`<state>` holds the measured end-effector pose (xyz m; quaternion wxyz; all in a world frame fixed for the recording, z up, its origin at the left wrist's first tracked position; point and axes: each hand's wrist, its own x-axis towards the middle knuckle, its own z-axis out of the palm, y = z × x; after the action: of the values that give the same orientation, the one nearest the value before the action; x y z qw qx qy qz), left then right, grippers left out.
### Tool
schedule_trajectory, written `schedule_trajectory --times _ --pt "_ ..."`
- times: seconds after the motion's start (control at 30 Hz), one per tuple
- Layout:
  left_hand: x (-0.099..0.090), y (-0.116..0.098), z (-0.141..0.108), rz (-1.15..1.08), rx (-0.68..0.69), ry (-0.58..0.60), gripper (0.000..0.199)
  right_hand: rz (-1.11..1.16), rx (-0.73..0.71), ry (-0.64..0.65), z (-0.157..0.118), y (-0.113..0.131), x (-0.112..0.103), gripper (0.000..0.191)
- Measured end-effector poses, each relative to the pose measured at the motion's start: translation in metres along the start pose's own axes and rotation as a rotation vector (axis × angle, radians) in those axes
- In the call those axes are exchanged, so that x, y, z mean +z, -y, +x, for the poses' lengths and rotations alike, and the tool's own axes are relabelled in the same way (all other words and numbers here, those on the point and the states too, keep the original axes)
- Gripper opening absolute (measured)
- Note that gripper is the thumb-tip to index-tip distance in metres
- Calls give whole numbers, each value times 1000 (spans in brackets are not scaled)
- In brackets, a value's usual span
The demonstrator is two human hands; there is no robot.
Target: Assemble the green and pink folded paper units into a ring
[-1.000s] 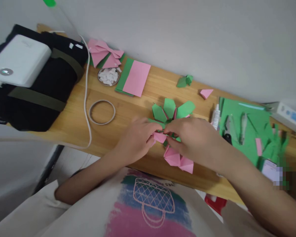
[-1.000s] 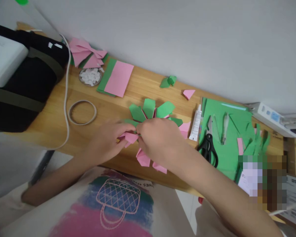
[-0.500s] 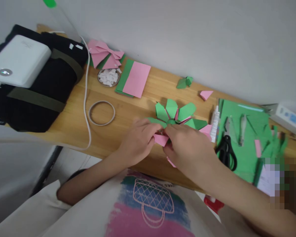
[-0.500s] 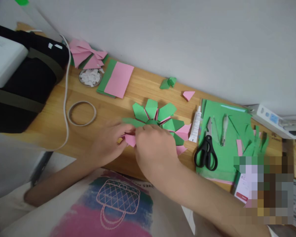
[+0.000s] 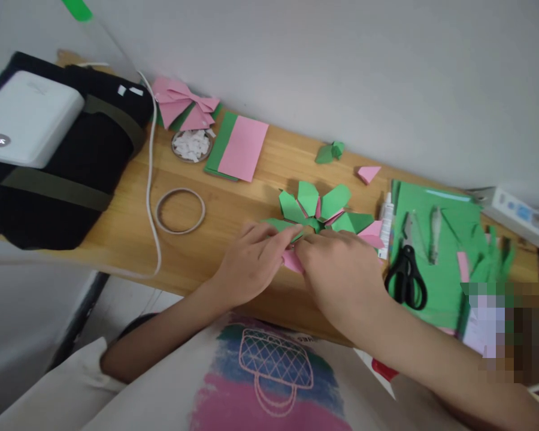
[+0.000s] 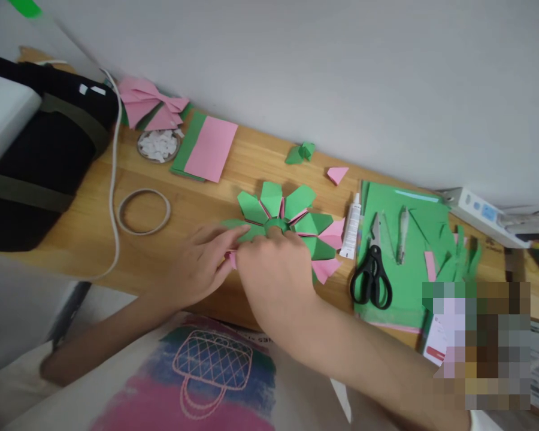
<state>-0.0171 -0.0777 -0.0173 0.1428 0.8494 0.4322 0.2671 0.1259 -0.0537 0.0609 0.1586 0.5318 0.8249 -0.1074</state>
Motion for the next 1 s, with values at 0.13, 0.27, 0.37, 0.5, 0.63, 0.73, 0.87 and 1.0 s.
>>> schedule_trajectory --times 0.13,0.27,0.37,0.5,0.63,0.73,0.87,1.0 --pt "2 3 -1 -34 16 -8 36 -22 -14 19 -2 -3 -2 23" --pt "3 5 -2 -18 16 -23 33 8 7 90 -5 -9 -5 22" --pt "3 5 -2 -17 32 -37 29 32 6 144 -5 -13 -6 25" --pt "1 4 -2 2 40 -37 27 57 10 182 -6 -15 -5 24" --pt "0 3 -1 16 47 -63 24 75 8 133 -7 -17 -3 19" --pt "-1 3 0 20 35 -55 22 92 -22 123 -7 -18 -1 24" --pt "-1 3 -1 17 26 -36 22 100 -125 19 -8 -20 3 24" --pt "0 3 -3 28 17 -51 24 101 -187 -148 -10 -22 9 24"
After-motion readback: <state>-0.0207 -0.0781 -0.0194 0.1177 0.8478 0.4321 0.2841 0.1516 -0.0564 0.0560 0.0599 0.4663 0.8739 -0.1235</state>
